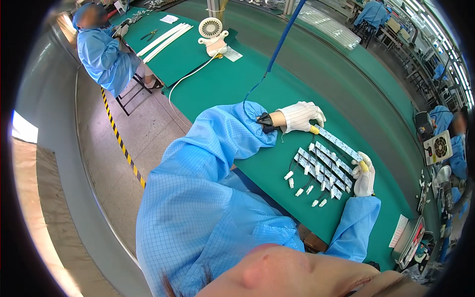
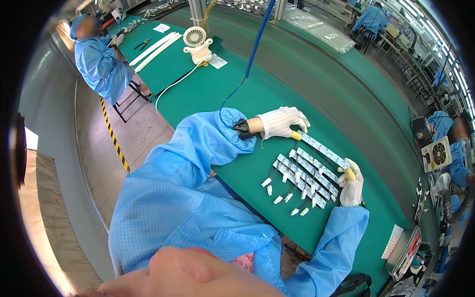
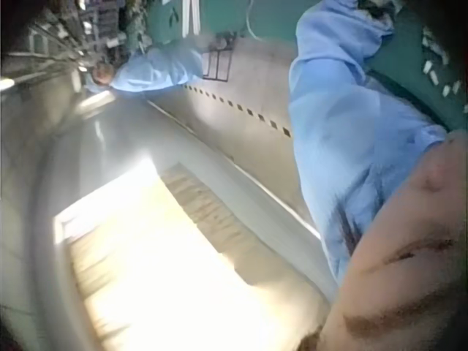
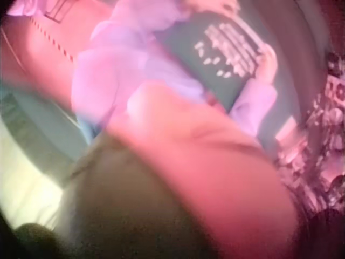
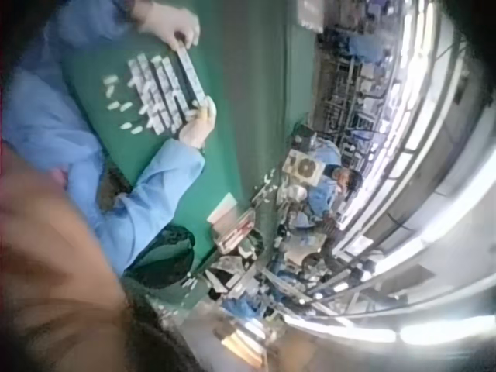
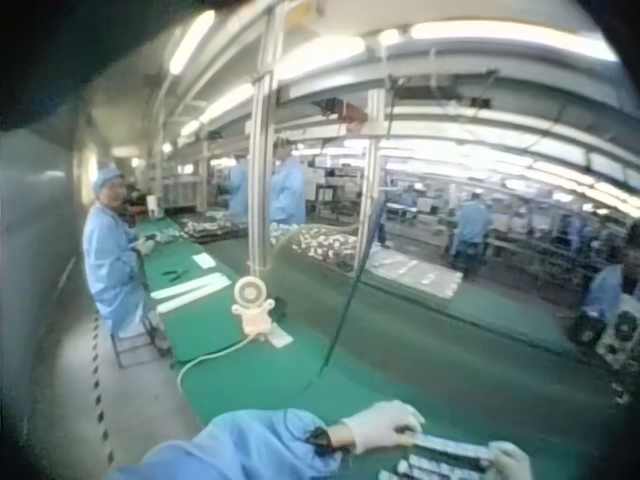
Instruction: The user is seen assembling or sorting LED PCB strips on a production line workbench.
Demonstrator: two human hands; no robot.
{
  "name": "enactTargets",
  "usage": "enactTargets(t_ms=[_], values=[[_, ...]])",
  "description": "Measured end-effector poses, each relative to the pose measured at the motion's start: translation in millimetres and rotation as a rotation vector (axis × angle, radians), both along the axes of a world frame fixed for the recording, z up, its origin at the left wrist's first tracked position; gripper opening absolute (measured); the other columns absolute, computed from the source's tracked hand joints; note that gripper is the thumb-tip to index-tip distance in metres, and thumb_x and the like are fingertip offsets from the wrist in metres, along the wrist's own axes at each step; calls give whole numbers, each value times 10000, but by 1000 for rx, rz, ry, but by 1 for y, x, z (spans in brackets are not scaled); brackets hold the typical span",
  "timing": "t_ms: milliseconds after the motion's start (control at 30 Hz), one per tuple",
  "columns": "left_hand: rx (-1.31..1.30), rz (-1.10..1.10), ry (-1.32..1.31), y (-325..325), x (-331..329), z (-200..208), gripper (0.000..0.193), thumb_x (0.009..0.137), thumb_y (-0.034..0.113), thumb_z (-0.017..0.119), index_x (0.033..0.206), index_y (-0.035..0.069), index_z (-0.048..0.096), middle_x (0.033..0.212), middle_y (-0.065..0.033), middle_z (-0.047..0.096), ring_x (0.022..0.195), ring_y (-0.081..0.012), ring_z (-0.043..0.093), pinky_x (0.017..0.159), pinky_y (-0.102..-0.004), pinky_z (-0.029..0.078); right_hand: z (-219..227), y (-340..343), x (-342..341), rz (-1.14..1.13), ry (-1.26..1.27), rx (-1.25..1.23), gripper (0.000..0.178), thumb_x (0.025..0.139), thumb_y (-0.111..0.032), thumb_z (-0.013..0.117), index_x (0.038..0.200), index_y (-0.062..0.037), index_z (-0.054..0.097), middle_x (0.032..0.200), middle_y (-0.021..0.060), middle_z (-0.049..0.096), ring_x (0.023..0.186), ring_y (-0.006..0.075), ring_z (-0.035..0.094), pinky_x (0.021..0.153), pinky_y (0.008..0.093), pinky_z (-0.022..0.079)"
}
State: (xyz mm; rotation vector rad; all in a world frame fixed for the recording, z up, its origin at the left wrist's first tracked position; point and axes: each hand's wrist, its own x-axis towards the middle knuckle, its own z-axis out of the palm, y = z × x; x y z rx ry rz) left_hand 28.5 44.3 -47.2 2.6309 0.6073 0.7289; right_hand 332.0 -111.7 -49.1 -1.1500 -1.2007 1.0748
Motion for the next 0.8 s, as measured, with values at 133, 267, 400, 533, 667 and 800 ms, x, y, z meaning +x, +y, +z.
enactTargets(t_ms=[133, 267, 400, 533, 667, 800], values=[[-5, -1, 0, 0, 0, 0, 216, 779, 327, 690, 920, 164, 707, 1145, 10, 622, 1044, -233, 554, 866, -373, 460, 2, 0, -2, -30, -25, -26, 619, 828, -532, 626, 1202, -43, 558, 865, 29, 616, 567, 12, 461, 480, 141, 293], [2, 2, -1, 0, 1, -1, 216, 779, 324, 691, 922, 164, 707, 1142, 11, 622, 1045, -233, 554, 871, -370, 457, 1, 0, -1, -39, -11, -36, 609, 826, -527, 631, 1198, -49, 563, 855, 31, 617, 561, 12, 457, 476, 144, 291], [7, 0, 1, 0, 0, 0, 214, 776, 312, 693, 932, 166, 704, 1142, 11, 622, 1038, -232, 557, 872, -368, 458, 1, 0, -1, -35, -4, -32, 590, 836, -512, 627, 1197, -50, 564, 853, 32, 618, 557, 10, 453, 472, 144, 288], [14, -6, -5, 1, 0, -3, 210, 772, 299, 693, 935, 167, 703, 1141, 12, 623, 1034, -232, 557, 868, -369, 460, 2, 1, -2, -65, -30, -76, 581, 846, -511, 616, 1195, -50, 565, 856, 31, 617, 555, 11, 448, 471, 144, 285], [13, -2, 0, 3, 1, -3, 205, 768, 290, 695, 933, 167, 702, 1142, 14, 622, 1037, -230, 554, 868, -369, 456, -1, 1, 1, -35, 3, -39, 577, 850, -511, 612, 1195, -50, 563, 855, 27, 614, 554, 10, 442, 468, 144, 283], [1, 4, 14, -1, 0, 1, 211, 771, 306, 696, 932, 169, 700, 1145, 17, 621, 1038, -229, 554, 866, -372, 455, -1, 1, 1, -31, 0, -28, 432, 906, -405, 575, 1166, -60, 573, 850, 37, 631, 549, 27, 488, 470, 146, 328]])
